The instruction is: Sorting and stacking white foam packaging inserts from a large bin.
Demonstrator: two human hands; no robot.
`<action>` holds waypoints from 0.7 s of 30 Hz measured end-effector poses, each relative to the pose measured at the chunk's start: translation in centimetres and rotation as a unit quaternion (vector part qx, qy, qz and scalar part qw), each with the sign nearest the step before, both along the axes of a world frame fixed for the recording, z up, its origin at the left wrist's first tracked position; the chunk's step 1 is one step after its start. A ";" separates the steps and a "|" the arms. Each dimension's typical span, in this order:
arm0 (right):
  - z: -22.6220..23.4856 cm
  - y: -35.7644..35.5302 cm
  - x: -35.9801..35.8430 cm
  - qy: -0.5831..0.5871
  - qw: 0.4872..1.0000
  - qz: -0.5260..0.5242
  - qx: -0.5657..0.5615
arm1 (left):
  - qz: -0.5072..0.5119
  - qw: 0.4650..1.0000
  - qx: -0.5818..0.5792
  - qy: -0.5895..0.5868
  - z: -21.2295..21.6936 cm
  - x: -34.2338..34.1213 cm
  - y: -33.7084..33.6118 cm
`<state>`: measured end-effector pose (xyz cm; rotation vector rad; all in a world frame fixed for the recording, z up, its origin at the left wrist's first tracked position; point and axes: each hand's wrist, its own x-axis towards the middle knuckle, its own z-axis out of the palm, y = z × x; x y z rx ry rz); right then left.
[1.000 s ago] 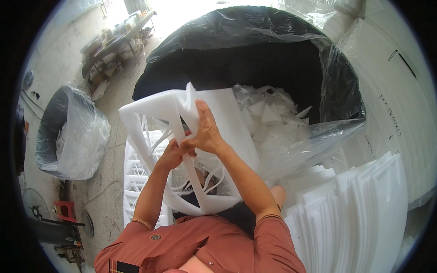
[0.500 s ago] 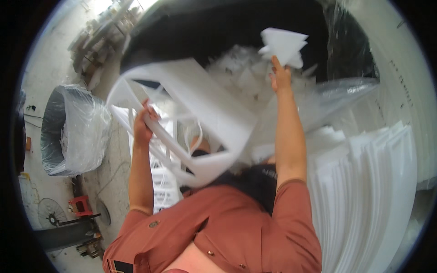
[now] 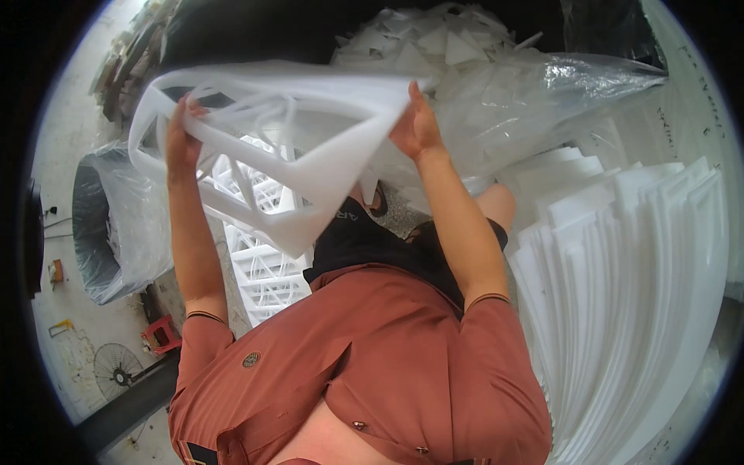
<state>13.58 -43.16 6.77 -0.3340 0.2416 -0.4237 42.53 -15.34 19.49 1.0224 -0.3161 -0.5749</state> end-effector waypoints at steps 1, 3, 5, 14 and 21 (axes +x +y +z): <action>-0.3 -0.9 0.1 -0.001 1.000 -0.004 0.002 | -0.031 0.999 -0.034 0.018 -0.1 1.9 0.9; -1.2 -2.6 -0.5 -0.059 0.998 0.023 0.030 | -0.006 0.999 -0.030 0.043 0.4 3.3 2.1; -3.6 -2.3 -1.6 -0.055 0.998 0.034 -0.004 | 0.004 0.999 -0.009 0.042 0.9 2.9 2.5; -22.9 7.0 -5.0 0.393 0.871 0.194 -0.223 | 0.006 0.996 0.070 0.047 0.4 1.0 3.7; -26.5 9.0 -2.7 0.429 0.881 0.193 -0.053 | 0.012 0.994 0.089 0.064 1.9 -1.0 6.6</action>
